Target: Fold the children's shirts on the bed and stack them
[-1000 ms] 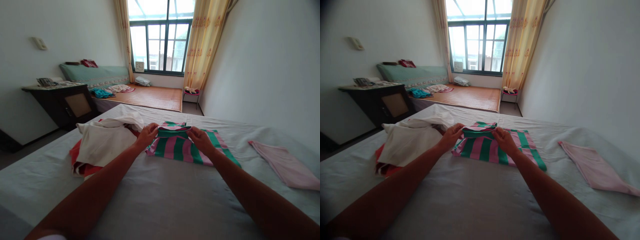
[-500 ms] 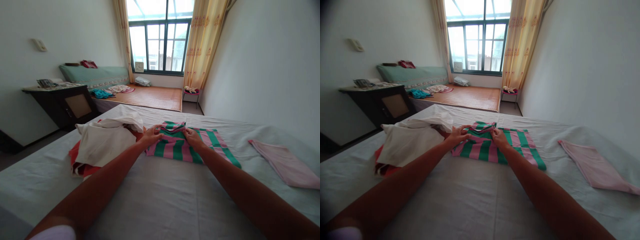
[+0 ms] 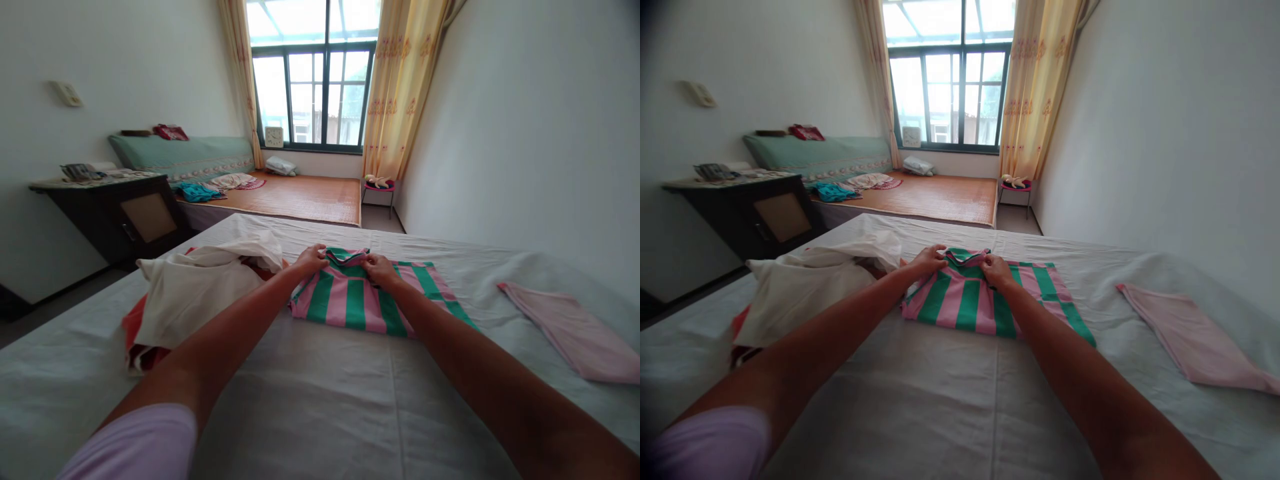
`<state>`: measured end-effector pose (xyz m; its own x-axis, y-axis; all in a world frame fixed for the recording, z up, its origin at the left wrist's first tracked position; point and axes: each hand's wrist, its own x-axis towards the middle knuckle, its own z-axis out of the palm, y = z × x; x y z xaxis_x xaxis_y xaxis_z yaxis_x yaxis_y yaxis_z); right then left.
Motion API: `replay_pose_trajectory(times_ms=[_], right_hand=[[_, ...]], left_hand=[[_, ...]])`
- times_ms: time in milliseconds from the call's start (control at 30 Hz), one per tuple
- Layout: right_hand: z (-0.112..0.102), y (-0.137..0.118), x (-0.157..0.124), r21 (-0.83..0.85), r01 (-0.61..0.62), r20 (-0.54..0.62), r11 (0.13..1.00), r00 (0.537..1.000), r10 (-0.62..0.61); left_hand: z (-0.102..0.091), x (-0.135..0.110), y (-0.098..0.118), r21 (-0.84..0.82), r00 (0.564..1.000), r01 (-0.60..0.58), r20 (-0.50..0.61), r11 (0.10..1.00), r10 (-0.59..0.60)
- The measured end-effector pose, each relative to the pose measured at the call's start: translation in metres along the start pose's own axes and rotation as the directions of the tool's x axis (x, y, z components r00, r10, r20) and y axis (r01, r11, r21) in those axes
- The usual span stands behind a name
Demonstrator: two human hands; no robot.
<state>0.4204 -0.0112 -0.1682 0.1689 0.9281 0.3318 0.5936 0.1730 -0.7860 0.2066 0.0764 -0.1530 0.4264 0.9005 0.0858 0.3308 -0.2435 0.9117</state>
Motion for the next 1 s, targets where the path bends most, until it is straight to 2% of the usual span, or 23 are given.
replay_pose_trajectory(times_ms=[100, 167, 233, 333, 433, 533, 633, 700, 767, 833, 933, 1000], right_hand=[[-0.006, -0.005, -0.001, 0.015, 0.009, -0.019, 1.0, 1.0, -0.009], [-0.015, -0.012, -0.007, 0.057, 0.087, -0.018, 0.995, 0.996, -0.086], [-0.024, -0.019, -0.019, 0.066, 0.206, 0.012, 0.976, 0.978, -0.207], [-0.035, -0.022, -0.041, -0.049, 0.388, 0.164, 0.92, 0.912, -0.376], [-0.039, -0.018, -0.059, -0.162, 0.476, 0.29, 0.864, 0.86, -0.42], [-0.04, -0.015, -0.064, -0.198, 0.452, 0.266, 0.87, 0.879, -0.396], [-0.039, -0.019, -0.061, -0.225, 0.349, 0.133, 0.91, 0.936, -0.326], [-0.036, -0.023, -0.061, -0.243, 0.256, 0.065, 0.936, 0.967, -0.248], [-0.03, -0.028, -0.063, -0.257, 0.209, 0.076, 0.943, 0.978, -0.196], [-0.023, -0.031, -0.069, -0.283, 0.216, 0.125, 0.934, 0.974, -0.187], [-0.012, -0.035, -0.078, -0.26, 0.253, 0.177, 0.932, 0.961, -0.212], [-0.011, -0.039, -0.082, -0.162, 0.223, 0.183, 0.961, 0.964, -0.193]], left_hand=[[-0.002, -0.001, 0.005, -0.029, 1.0, -0.014, -0.01, 0.999, 0.013], [-0.009, -0.008, 0.009, -0.055, 0.998, -0.067, 0.017, 0.996, 0.068], [-0.018, -0.02, 0.01, -0.002, 0.981, -0.183, 0.06, 0.983, 0.183], [-0.028, -0.045, 0.002, 0.206, 0.939, -0.341, 0.131, 0.917, 0.319], [-0.03, -0.064, -0.007, 0.35, 0.923, -0.383, 0.175, 0.855, 0.342], [-0.031, -0.071, -0.009, 0.403, 0.922, -0.385, 0.139, 0.83, 0.361], [-0.032, -0.073, -0.001, 0.444, 0.934, -0.339, 0.053, 0.83, 0.354], [-0.031, -0.076, 0.006, 0.441, 0.945, -0.322, 0.095, 0.838, 0.314], [-0.025, -0.082, 0.01, 0.414, 0.939, -0.338, 0.201, 0.845, 0.277], [-0.017, -0.089, 0.01, 0.385, 0.921, -0.378, 0.249, 0.842, 0.3], [-0.01, -0.096, 0.008, 0.328, 0.913, -0.406, 0.172, 0.853, 0.369], [-0.015, -0.097, 0.009, 0.263, 0.927, -0.373, 0.154, 0.89, 0.343]])
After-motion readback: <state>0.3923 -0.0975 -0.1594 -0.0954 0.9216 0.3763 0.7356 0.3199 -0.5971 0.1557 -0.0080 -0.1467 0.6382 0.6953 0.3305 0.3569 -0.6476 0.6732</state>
